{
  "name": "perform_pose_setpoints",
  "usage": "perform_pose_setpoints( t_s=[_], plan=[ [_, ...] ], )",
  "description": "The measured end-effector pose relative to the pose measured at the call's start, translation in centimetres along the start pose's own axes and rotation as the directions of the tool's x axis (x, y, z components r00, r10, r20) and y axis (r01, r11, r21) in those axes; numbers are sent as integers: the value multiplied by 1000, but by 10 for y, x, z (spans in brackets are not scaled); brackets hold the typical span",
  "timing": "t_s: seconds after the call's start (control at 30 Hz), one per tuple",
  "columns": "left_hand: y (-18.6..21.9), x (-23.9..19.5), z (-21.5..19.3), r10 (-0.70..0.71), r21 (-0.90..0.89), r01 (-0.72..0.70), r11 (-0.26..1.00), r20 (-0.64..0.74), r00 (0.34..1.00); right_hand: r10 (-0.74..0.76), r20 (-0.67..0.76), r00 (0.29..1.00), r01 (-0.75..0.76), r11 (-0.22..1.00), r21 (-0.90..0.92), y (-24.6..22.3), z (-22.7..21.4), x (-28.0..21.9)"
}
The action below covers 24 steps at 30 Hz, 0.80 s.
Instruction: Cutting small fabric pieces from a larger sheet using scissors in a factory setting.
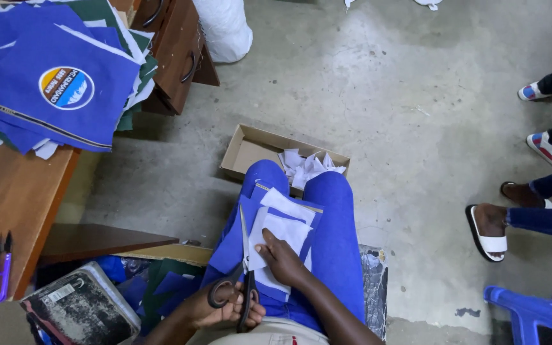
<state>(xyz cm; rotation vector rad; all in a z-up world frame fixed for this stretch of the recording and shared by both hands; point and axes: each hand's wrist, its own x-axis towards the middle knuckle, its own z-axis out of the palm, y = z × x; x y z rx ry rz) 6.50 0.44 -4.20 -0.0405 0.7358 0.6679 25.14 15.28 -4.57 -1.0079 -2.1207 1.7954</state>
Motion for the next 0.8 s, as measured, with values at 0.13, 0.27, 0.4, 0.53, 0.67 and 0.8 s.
perform_pose_setpoints(
  t_s=[0.13, 0.27, 0.4, 0.53, 0.67, 0.8],
  plan=[
    [-3, 1, -4, -36, 33, 41, 999, -132, 991, -22, 10, 1000, 22, 1000, -14, 1, -6, -7],
    [-2, -18, -34, 25, 88, -23, 996, -21, 999, 22, -27, 999, -15, 972, 235, 39, -6, -5],
    [41, -73, -5, -213, 383, 211, 899, -36, 976, 25, -68, 997, -4, 959, 284, 58, -7, -6],
    [49, -77, -5, -346, 404, 359, 842, -108, 932, 105, -124, 987, -85, 984, 157, 67, -1, 5],
    [42, -59, -21, -312, 383, 307, 871, -51, 949, 152, -138, 979, -147, 988, 49, 44, -3, 9],
    [33, -48, -21, -300, 323, 314, 893, -93, 949, 381, -195, 904, -399, 915, -59, -42, -11, 5]
  ],
)
